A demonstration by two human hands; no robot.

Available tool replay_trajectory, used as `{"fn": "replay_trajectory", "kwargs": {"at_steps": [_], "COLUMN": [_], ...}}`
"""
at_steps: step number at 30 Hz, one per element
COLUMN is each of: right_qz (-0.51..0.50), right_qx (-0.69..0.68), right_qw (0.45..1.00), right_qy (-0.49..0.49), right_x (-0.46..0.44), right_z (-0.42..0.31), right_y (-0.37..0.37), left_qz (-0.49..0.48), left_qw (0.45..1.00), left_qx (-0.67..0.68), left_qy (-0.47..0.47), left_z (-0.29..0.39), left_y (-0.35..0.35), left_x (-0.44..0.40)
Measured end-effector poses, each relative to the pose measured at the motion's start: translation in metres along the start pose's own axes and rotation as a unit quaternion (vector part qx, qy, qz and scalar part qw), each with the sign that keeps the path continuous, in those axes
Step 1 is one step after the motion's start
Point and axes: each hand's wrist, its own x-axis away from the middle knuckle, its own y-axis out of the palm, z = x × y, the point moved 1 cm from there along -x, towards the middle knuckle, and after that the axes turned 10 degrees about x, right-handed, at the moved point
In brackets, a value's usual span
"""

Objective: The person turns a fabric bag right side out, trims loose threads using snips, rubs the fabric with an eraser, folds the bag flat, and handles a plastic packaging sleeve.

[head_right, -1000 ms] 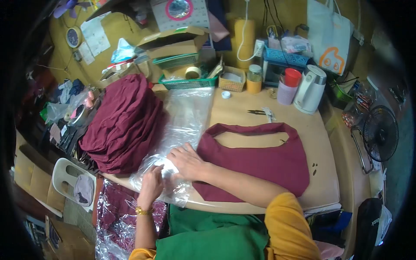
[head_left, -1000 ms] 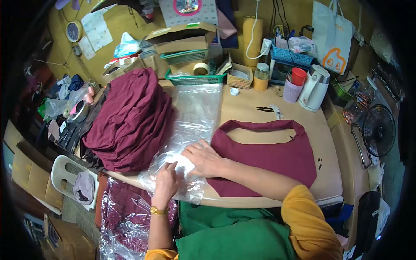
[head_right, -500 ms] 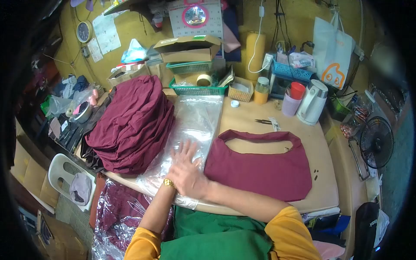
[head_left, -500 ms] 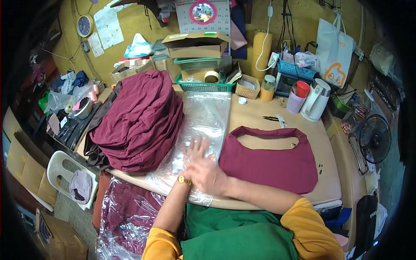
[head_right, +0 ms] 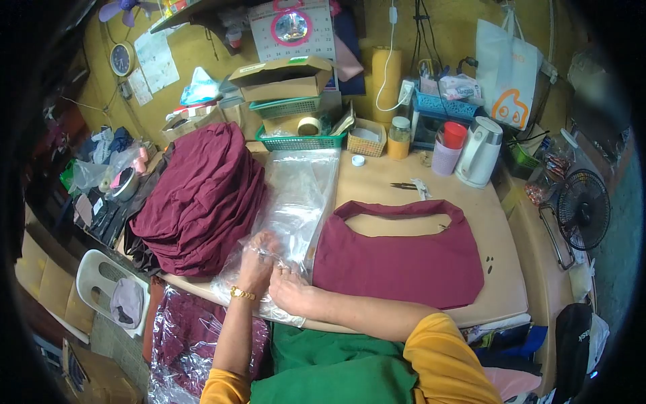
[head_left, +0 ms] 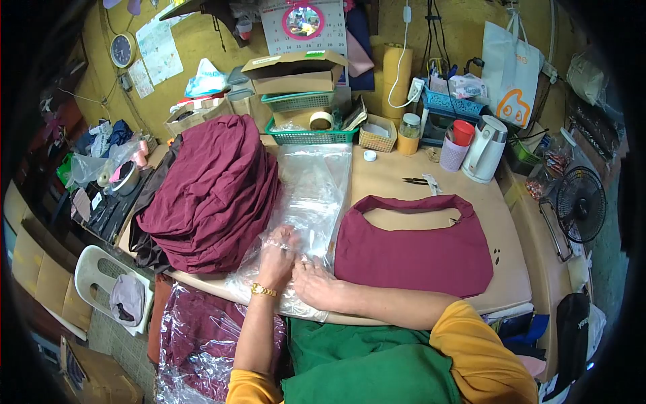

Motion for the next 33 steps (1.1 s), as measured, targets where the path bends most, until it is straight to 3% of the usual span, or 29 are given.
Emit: {"fn": "replay_trajectory", "kwargs": {"at_steps": [1, 2, 3, 4, 6, 8, 10, 11, 12, 14, 15, 16, 18, 19, 20, 22, 23, 25, 28, 30, 31, 32, 33], "right_qz": [-0.073, -0.072, -0.025, 0.021, -0.031, -0.081, 0.001, -0.076, -0.076, -0.075, 0.011, 0.010, -0.062, -0.098, -0.096, -0.118, -0.127, -0.153, -0.310, -0.154, -0.092, -0.092, -0.134], "right_qx": [-0.098, -0.097, -0.078, -0.061, -0.090, -0.117, -0.110, -0.120, -0.118, -0.183, -0.171, -0.172, -0.195, -0.188, -0.188, -0.172, -0.167, -0.098, 0.056, -0.216, -0.233, -0.232, -0.230], "right_qw": [0.993, 0.993, 0.996, 0.996, 0.994, 0.989, 0.993, 0.989, 0.989, 0.979, 0.980, 0.980, 0.974, 0.972, 0.973, 0.973, 0.973, 0.980, 0.949, 0.959, 0.963, 0.962, 0.958], "right_qy": [0.007, 0.009, 0.034, 0.058, 0.055, 0.047, 0.051, 0.043, 0.039, 0.043, 0.105, 0.102, 0.094, 0.100, 0.098, 0.096, 0.095, 0.080, -0.034, 0.102, 0.105, 0.107, 0.104], "right_x": [-0.003, -0.005, -0.008, -0.009, -0.022, -0.030, -0.037, -0.047, -0.047, -0.046, -0.049, -0.058, -0.076, -0.080, -0.080, -0.071, -0.070, -0.079, -0.099, -0.081, -0.076, -0.076, -0.075], "right_z": [0.008, 0.007, 0.005, 0.002, 0.006, 0.008, 0.012, 0.014, 0.017, 0.022, 0.015, 0.021, 0.034, 0.038, 0.036, 0.034, 0.036, 0.043, 0.048, 0.039, 0.031, 0.031, 0.032], "right_y": [-0.005, 0.001, 0.005, 0.010, 0.014, 0.013, 0.023, 0.033, 0.028, 0.017, 0.031, 0.046, 0.066, 0.062, 0.058, 0.032, 0.028, 0.048, 0.049, 0.027, 0.026, 0.025, 0.022], "left_qz": [0.015, 0.031, -0.031, -0.031, -0.063, -0.009, -0.018, -0.031, -0.043, 0.046, 0.001, 0.003, 0.021, 0.058, 0.060, 0.055, 0.055, 0.070, 0.140, 0.177, 0.161, 0.143, 0.117], "left_qw": [0.995, 0.980, 0.989, 0.989, 0.983, 0.994, 1.000, 0.999, 0.999, 0.999, 0.999, 0.999, 0.995, 0.997, 0.997, 0.990, 0.989, 0.996, 0.987, 0.982, 0.977, 0.964, 0.975], "left_qx": [-0.040, -0.078, -0.068, -0.067, 0.100, 0.050, 0.002, -0.014, -0.029, -0.005, -0.052, -0.053, 0.059, 0.056, 0.011, 0.061, 0.061, 0.051, 0.067, 0.059, 0.112, 0.164, 0.109], "left_qy": [0.090, 0.178, 0.130, 0.129, -0.141, -0.095, -0.026, -0.013, 0.000, 0.008, 0.002, -0.001, -0.072, -0.013, -0.048, -0.118, -0.119, -0.020, -0.036, -0.011, -0.080, -0.150, -0.152], "left_z": [0.000, -0.001, 0.007, 0.001, -0.014, -0.013, -0.039, -0.039, -0.036, -0.030, -0.037, -0.028, -0.002, 0.002, 0.008, 0.026, 0.016, -0.002, 0.020, 0.006, 0.003, -0.001, 0.021], "left_y": [-0.003, -0.005, -0.014, -0.012, -0.007, -0.008, 0.000, -0.002, -0.005, -0.014, -0.016, -0.020, -0.030, -0.031, -0.031, -0.035, -0.033, -0.031, -0.019, -0.007, -0.005, -0.002, -0.015], "left_x": [0.002, 0.003, 0.005, 0.004, 0.001, 0.005, 0.011, 0.013, 0.015, 0.025, 0.029, 0.032, 0.037, 0.036, 0.044, 0.045, 0.045, 0.047, 0.050, 0.056, 0.059, 0.062, 0.063]}}
